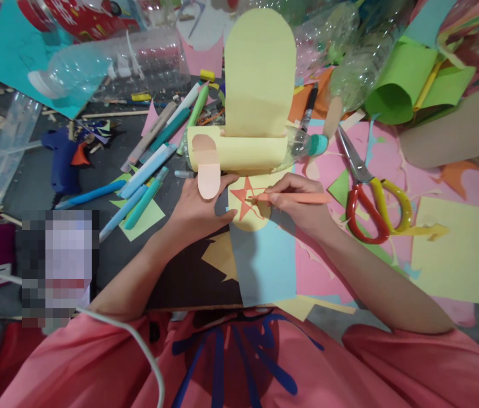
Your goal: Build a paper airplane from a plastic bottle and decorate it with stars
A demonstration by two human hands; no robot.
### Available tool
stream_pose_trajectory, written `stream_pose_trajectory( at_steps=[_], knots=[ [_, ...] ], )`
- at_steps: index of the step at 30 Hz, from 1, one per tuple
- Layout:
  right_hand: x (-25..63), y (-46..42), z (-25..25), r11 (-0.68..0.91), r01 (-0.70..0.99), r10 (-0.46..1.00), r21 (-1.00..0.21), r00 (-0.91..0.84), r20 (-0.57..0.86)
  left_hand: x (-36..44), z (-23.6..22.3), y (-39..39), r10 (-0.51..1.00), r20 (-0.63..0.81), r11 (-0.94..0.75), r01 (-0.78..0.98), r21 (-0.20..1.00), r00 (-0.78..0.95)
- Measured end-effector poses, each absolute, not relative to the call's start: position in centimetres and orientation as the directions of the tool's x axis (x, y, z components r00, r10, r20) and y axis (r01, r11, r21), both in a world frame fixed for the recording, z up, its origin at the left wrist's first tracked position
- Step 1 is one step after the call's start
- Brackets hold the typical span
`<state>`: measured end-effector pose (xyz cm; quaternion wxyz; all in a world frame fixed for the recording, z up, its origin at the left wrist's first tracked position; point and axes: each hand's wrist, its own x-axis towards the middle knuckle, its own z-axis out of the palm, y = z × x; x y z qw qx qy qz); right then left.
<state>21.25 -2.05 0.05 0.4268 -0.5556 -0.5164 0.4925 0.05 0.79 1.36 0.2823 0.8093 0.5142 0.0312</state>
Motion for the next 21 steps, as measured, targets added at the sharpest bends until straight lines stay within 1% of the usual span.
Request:
stream_pose_trajectory(
  at_steps=[2,4,11,18,21],
  knots=[
    [21.38,-1.81,0.07,-0.087,0.138,0.996,-0.987,0.035,-0.083,0.01,1.39,0.80,0.847,-0.248,-0.311,0.817,0.485,0.470],
    [21.41,-1.73,0.13,-0.088,0.129,0.995,-0.988,0.051,-0.082,0.00,1.41,0.80,0.846,-0.253,-0.311,0.820,0.481,0.469],
    [21.17,-2.18,0.29,-0.085,0.170,0.994,-0.982,-0.049,-0.094,-0.04,1.27,0.73,0.853,-0.228,-0.317,0.813,0.489,0.469],
    [21.12,-2.18,0.07,-0.070,0.184,0.996,-0.980,-0.046,-0.080,0.01,1.32,0.81,0.851,-0.226,-0.322,0.810,0.490,0.475],
    [21.08,-2.26,0.02,-0.092,0.191,0.994,-0.977,-0.036,-0.100,0.10,1.37,0.84,0.852,-0.235,-0.311,0.812,0.493,0.469]
  ],
)
